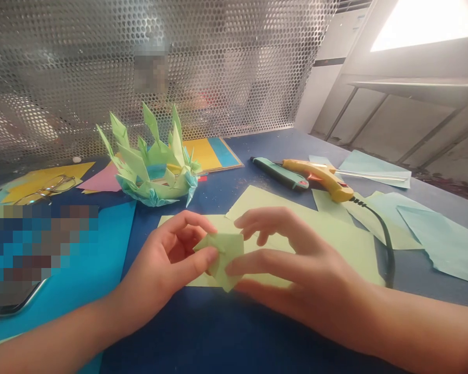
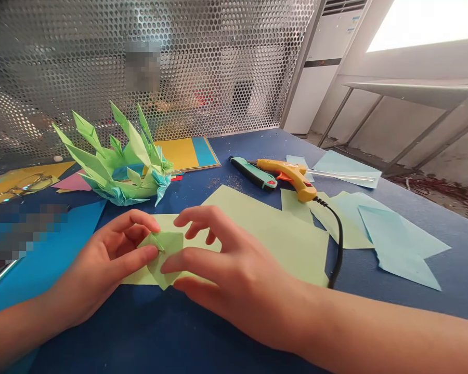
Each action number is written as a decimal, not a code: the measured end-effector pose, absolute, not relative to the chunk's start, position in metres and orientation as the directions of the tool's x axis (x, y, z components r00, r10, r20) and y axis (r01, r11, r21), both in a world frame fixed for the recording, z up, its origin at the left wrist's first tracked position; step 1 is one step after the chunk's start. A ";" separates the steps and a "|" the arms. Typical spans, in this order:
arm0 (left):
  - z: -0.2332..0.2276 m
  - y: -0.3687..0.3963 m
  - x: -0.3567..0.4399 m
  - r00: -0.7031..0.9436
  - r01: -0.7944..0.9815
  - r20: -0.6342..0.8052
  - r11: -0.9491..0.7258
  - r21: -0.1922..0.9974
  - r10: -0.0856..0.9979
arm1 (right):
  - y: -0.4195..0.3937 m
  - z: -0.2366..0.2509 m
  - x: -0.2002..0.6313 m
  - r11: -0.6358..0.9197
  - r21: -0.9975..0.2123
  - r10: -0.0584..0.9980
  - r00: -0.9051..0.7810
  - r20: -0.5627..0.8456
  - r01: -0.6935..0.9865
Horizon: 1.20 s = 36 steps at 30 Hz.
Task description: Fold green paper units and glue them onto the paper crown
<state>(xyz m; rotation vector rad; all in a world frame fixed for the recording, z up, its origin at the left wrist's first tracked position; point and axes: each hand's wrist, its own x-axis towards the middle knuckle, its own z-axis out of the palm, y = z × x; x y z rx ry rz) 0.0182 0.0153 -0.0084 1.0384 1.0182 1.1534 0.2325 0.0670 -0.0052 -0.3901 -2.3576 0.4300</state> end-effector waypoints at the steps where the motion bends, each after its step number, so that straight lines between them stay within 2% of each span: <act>1: -0.009 0.016 0.018 0.127 -0.210 -0.077 0.103 0.972 0.989 | 0.068 -0.004 0.233 0.896 -0.417 0.394 -0.710 0.584 0.154; 8: -0.008 0.014 0.021 0.136 -0.227 -0.085 0.114 0.967 0.987 | 0.070 -0.002 0.233 0.819 -0.567 0.455 -0.701 0.549 0.087; 15: -0.011 0.015 0.020 0.054 0.034 -0.046 0.044 0.998 0.997 | 0.074 -0.002 0.230 0.690 -0.718 0.563 -0.693 0.451 0.094; 22: -0.007 0.014 0.023 0.022 0.097 -0.007 0.005 0.995 1.000 | 0.074 0.000 0.233 0.565 -0.818 0.641 -0.683 0.350 0.111; 30: -0.007 0.013 0.024 0.001 0.168 0.056 -0.055 0.984 0.998 | 0.075 -0.003 0.234 0.544 -0.820 0.690 -0.652 0.316 0.178; 36: -0.007 0.015 0.025 -0.042 0.232 0.085 -0.073 0.970 0.995 | 0.076 0.001 0.233 0.503 -0.848 0.669 -0.696 0.260 0.167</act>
